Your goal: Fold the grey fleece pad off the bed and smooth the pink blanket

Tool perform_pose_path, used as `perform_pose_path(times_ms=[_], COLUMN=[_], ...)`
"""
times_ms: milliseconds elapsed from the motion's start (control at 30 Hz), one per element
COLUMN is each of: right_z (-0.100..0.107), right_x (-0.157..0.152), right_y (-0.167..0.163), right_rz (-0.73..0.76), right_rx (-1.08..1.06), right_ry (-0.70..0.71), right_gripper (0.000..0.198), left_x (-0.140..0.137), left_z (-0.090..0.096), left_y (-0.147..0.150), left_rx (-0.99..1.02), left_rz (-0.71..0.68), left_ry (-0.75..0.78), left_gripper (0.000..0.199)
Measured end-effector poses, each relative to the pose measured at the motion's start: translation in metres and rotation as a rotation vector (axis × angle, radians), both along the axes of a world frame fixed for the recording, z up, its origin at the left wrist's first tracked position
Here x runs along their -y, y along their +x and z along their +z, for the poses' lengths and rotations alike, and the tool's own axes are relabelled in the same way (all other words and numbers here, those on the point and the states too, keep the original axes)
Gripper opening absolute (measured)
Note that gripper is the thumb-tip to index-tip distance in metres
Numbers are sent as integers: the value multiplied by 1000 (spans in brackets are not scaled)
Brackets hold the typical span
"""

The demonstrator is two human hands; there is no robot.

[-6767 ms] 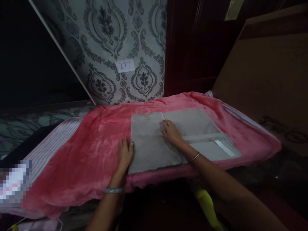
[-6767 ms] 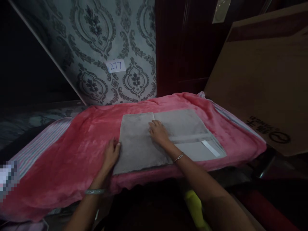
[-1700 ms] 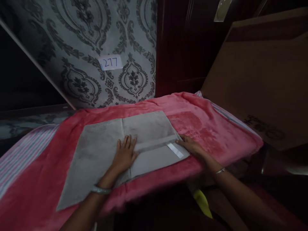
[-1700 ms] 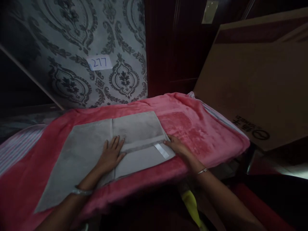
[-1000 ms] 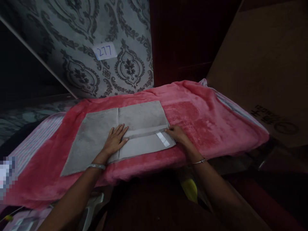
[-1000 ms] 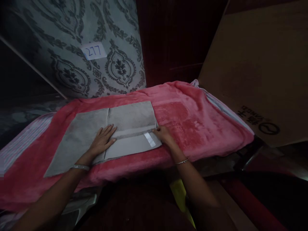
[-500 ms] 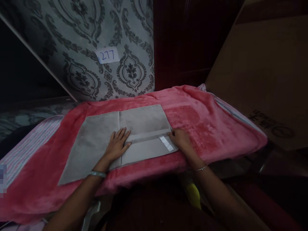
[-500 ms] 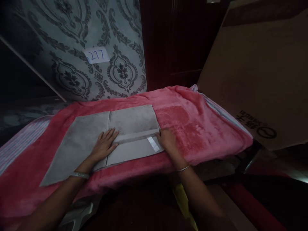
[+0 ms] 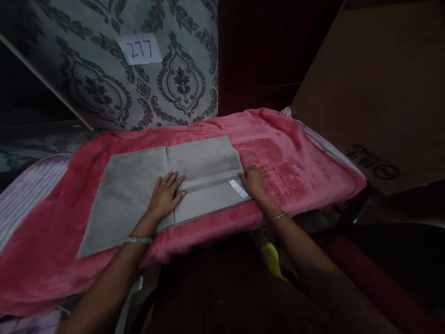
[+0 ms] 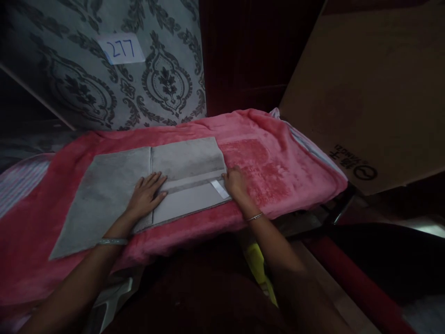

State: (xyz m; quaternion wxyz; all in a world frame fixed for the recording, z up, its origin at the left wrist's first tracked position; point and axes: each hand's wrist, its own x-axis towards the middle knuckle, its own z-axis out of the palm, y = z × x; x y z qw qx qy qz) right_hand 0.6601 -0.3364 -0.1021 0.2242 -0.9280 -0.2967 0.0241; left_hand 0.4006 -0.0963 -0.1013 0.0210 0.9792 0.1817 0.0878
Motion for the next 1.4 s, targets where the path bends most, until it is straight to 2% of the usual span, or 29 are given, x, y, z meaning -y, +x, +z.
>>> perform_pose_path(times_ms=[100,167,333,433,500,567,667,767,933,1133,1233,1333,1400], right_z=[-5,-5,3,9,9,4,-12,-26,-30,-25,-24,-24,-25], right_x=[-1,-1,1,0,-2,-4,-3,0,4,3,3,5,6], right_y=[-2,-2,-3,-9,-16,-26,-39,-44,-43,-44,-44,-43,-42], right_rz=[9,12,-2,6,106,296,515,538,545,544,540,546,562], right_rx=[18,15,-34,49,171,251,238,222,239,189,174,162,151], right_ry=[-33,-38,-65,-17,63,81,-45,-106,-69,-95,-99,-95,-90], right_gripper=[27,27,28,32,41,49,55,58,58,60,61,63,64], left_x=[4,11,44,55,56,53,42,25,-5,-48,-69,-72,-60], left_z=[3,6,9,3,-2,-4,-2,4,12,17,22,24,19], left_y=[2,9,44,59,63,62,63,72,112,190,228,250,254], left_rx=[-23,-35,-114,-158,-159,-150,-117,-93,-148,-196,-205,-161,-101], left_rz=[17,-19,-435,-518,-530,-554,-552,-549,-709,-605,-429,-257,-353], left_ry=[0,-2,-5,-27,-37,-50,-60,-32,-43,-37,-14,-10,-11], left_gripper=[64,66,65,64,65,68,72,70,70,61,59,61,65])
